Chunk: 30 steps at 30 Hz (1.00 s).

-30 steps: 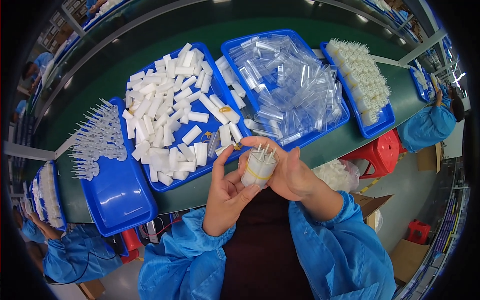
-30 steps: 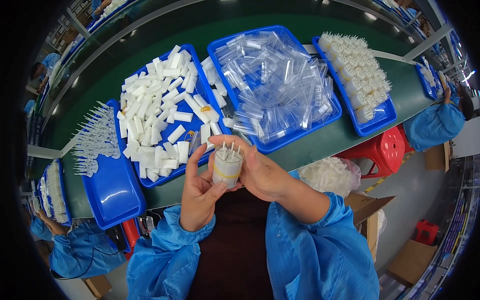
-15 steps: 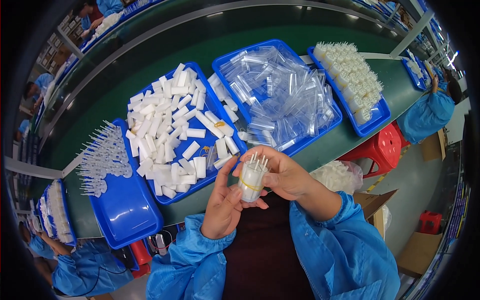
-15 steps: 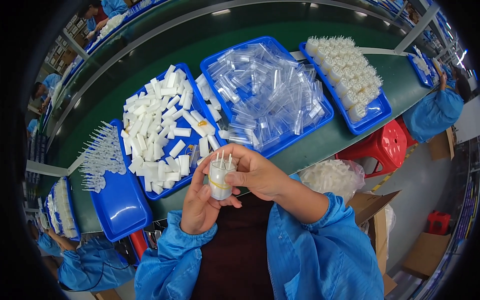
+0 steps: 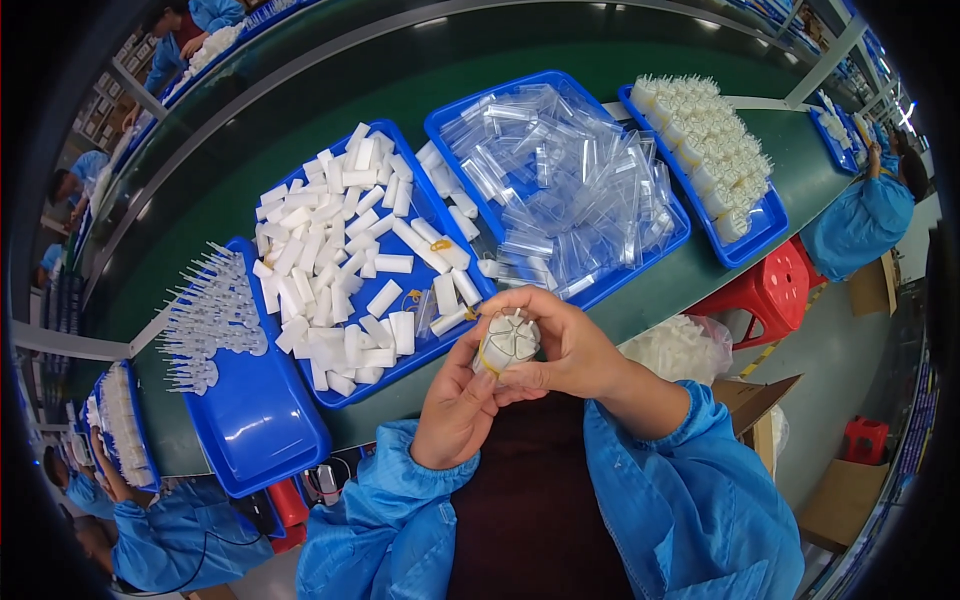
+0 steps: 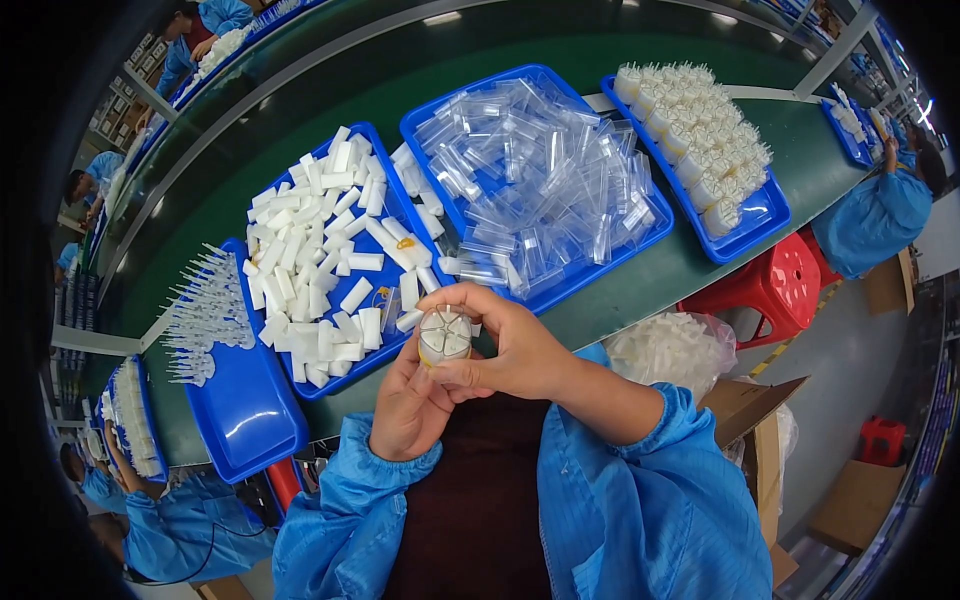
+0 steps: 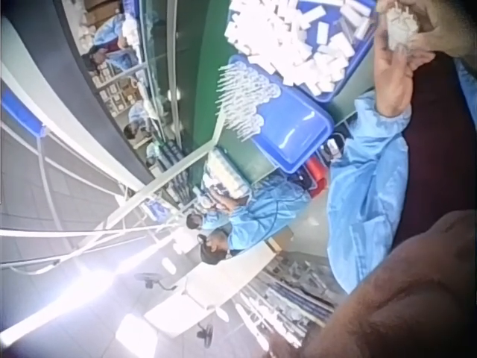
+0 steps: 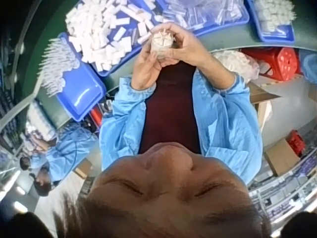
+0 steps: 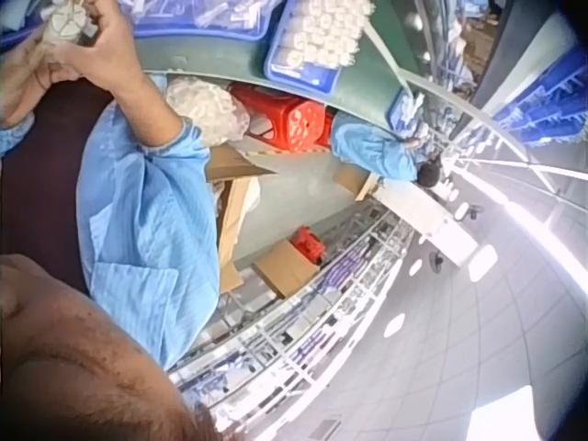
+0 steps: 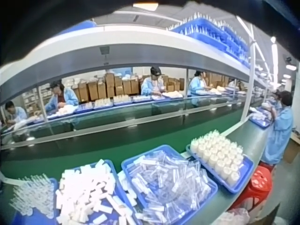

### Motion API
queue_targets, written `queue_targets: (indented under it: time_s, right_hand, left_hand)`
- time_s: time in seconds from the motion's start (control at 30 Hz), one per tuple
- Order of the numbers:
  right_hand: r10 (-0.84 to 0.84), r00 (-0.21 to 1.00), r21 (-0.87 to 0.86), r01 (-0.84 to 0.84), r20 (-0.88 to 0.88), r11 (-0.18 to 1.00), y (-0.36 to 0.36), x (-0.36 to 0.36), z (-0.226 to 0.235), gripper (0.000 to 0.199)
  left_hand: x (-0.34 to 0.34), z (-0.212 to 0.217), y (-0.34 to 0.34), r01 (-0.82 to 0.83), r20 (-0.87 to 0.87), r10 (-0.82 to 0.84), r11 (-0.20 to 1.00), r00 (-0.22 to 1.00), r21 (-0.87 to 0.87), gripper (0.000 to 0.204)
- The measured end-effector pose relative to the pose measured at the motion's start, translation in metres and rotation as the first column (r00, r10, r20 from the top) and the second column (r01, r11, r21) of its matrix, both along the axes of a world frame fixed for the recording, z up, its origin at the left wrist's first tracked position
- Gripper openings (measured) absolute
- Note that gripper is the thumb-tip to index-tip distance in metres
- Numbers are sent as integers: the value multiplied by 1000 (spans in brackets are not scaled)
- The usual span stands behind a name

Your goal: The person assembles plastic components by hand, securing them with rubber bands on a factory production line.

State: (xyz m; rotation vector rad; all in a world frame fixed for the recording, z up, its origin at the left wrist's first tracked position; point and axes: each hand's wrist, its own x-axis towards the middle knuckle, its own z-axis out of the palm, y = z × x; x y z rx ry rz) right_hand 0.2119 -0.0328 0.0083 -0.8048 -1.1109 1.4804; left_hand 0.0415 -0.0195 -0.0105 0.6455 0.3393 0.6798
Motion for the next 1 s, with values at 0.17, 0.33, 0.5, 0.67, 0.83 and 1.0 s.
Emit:
queue_targets:
  time_s: [0.17, 0.33, 0.5, 0.67, 0.83, 1.0]
  right_hand:
    - [21, 998, -17, -20, 54, 1000, 0, 1, 1, 51]
    - [42, 991, 84, -53, 124, 995, 2, 2, -2, 49]
    - [-23, 964, 185, -27, 264, 982, 0, -6, -2, 48]
    - [-169, 882, 308, 29, 440, 951, 3, -26, 9, 40]
    - [-205, 853, 439, -31, 480, 898, 6, -31, 0, 29]
    - [-253, 818, 494, -44, 517, 868, 6, -29, 0, 20]
  left_hand:
    - [-2, -1, -2, -11, -17, 10, 1000, 1000, -26, 53]
    - [0, 1, 0, -31, -179, 53, 992, 982, 126, 58]
    - [3, -7, -4, -122, -297, 239, 924, 924, 363, 63]
    - [2, -3, -1, -40, -359, 318, 795, 877, 605, 53]
    - [-6, -7, -6, 61, -437, 269, 791, 858, 608, 48]
    - [-14, -24, -6, 136, -487, 190, 819, 852, 557, 50]
